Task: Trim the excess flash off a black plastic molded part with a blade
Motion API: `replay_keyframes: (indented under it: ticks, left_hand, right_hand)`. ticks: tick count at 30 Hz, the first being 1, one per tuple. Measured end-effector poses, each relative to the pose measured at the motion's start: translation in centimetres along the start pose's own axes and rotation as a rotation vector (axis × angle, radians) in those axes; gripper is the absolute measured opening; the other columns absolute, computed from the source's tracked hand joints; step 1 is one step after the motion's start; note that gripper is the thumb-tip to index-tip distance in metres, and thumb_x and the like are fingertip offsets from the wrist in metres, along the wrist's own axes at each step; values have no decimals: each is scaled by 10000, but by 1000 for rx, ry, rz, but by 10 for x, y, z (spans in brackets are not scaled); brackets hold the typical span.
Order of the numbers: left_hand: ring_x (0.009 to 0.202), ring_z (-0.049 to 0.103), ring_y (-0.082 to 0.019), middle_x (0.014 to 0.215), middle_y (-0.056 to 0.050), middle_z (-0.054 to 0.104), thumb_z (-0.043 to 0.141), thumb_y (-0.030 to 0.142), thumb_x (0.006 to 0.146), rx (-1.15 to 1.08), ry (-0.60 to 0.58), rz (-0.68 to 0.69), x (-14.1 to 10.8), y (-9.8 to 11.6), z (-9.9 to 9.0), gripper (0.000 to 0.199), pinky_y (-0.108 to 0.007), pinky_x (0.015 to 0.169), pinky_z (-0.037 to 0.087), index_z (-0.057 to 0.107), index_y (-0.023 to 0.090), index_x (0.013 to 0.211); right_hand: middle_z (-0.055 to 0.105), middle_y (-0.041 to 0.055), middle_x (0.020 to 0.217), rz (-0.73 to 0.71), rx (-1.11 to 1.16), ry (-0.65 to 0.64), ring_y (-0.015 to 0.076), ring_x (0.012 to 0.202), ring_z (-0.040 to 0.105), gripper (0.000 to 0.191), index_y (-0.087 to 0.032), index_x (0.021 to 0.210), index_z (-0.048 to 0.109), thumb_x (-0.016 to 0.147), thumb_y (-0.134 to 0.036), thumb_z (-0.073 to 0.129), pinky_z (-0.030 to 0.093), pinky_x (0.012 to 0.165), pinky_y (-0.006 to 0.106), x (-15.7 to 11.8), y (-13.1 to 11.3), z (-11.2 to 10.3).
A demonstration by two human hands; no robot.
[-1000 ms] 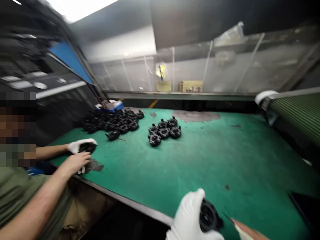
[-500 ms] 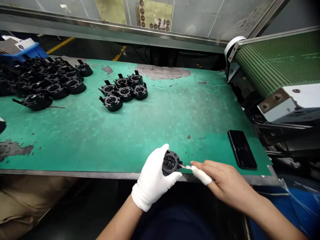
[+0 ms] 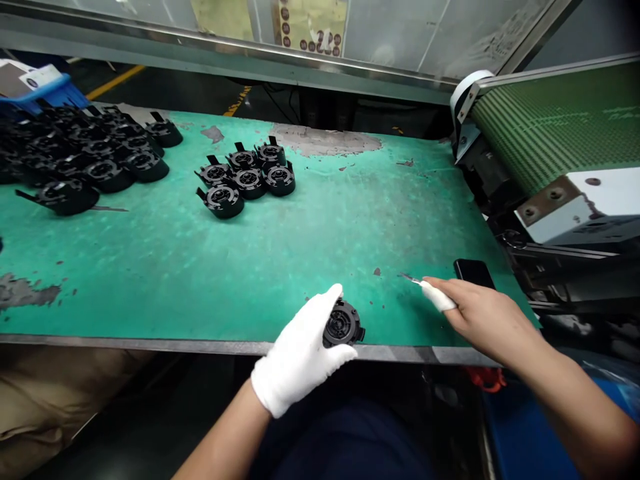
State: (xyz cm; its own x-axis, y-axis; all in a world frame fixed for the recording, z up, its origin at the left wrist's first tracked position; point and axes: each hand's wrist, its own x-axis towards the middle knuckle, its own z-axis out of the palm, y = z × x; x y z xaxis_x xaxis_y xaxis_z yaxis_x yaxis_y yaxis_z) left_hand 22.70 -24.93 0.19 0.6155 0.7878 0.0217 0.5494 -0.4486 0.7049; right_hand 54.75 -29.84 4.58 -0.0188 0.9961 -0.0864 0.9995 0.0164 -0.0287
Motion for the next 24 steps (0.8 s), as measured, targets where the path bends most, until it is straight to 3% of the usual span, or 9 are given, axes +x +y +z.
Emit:
replay_keyframes:
  ticks: [3, 5, 7, 9, 12, 15, 19, 22, 24]
  left_hand:
    - [1467, 380, -270, 1627, 21, 324, 699, 429, 857, 66, -156, 84, 8, -12, -39, 760, -462, 1200, 373, 330, 401, 1521]
    - [1462, 392, -243, 1600, 43, 381, 598, 425, 927, 125, -29, 44, 10, -21, -62, 559, -455, 1216, 343, 442, 384, 1463]
    - [1437, 434, -241, 1549, 23, 466, 576, 475, 932, 123, 124, -44, 9, -26, -73, 542, -461, 1215, 344, 468, 347, 1447]
    - [1436, 432, -272, 1554, -18, 457, 659, 555, 856, 87, 168, -106, 4, -25, -69, 731, -477, 1207, 355, 392, 321, 1495]
    - [1467, 373, -319, 1607, -82, 361, 799, 568, 718, 43, 121, -121, -3, -20, -45, 1040, -500, 1208, 348, 241, 297, 1553]
    - [1446, 407, -319, 1574, -105, 403, 798, 483, 754, 22, 174, -106, -4, -19, -21, 989, -511, 1194, 370, 235, 292, 1545]
    - [1403, 465, -319, 1528, -101, 458, 764, 427, 789, 20, 224, -73, -1, -22, -12, 896, -515, 1165, 413, 273, 296, 1526]
    - [1395, 476, -314, 1515, -94, 477, 752, 390, 790, 23, 244, -58, -1, -21, -13, 855, -508, 1169, 415, 308, 285, 1513]
    - [1396, 478, -306, 1519, -85, 478, 735, 359, 794, 23, 259, -66, -1, -19, -14, 824, -497, 1177, 414, 329, 283, 1507]
  right_hand:
    - [724, 52, 1233, -146, 174, -41, 252, 1016, 711, 431, -249, 1326, 646, 950, -224, 438, 584, 827, 379, -2, -6, 1]
    - [722, 47, 1239, -181, 245, -53, 235, 1030, 712, 441, -253, 1317, 650, 932, -196, 443, 589, 832, 358, -5, -16, 3]
    - [721, 44, 1239, -182, 302, -52, 226, 1037, 710, 445, -256, 1310, 651, 923, -183, 444, 590, 825, 343, -8, -27, 3]
    - [727, 46, 1212, -200, 360, -70, 216, 1019, 709, 434, -262, 1314, 644, 939, -194, 436, 580, 819, 329, -8, -37, 1]
    - [737, 47, 1111, -276, 424, -121, 195, 929, 706, 412, -274, 1342, 617, 982, -231, 421, 552, 777, 304, -5, -55, -5]
    - [725, 49, 1040, -340, 387, -136, 191, 875, 692, 426, -261, 1380, 585, 985, -225, 431, 525, 735, 295, 2, -76, -10]
    - [720, 27, 954, -337, 210, -121, 191, 796, 685, 447, -298, 1379, 592, 958, -206, 473, 492, 635, 280, 12, -96, -11]
    - [735, 33, 951, -298, 55, -79, 197, 776, 693, 469, -321, 1371, 601, 925, -206, 510, 460, 567, 265, 24, -86, -9]
    - [753, 65, 963, -162, -63, -42, 218, 732, 702, 474, -293, 1346, 631, 901, -187, 508, 437, 520, 271, 35, -66, -7]
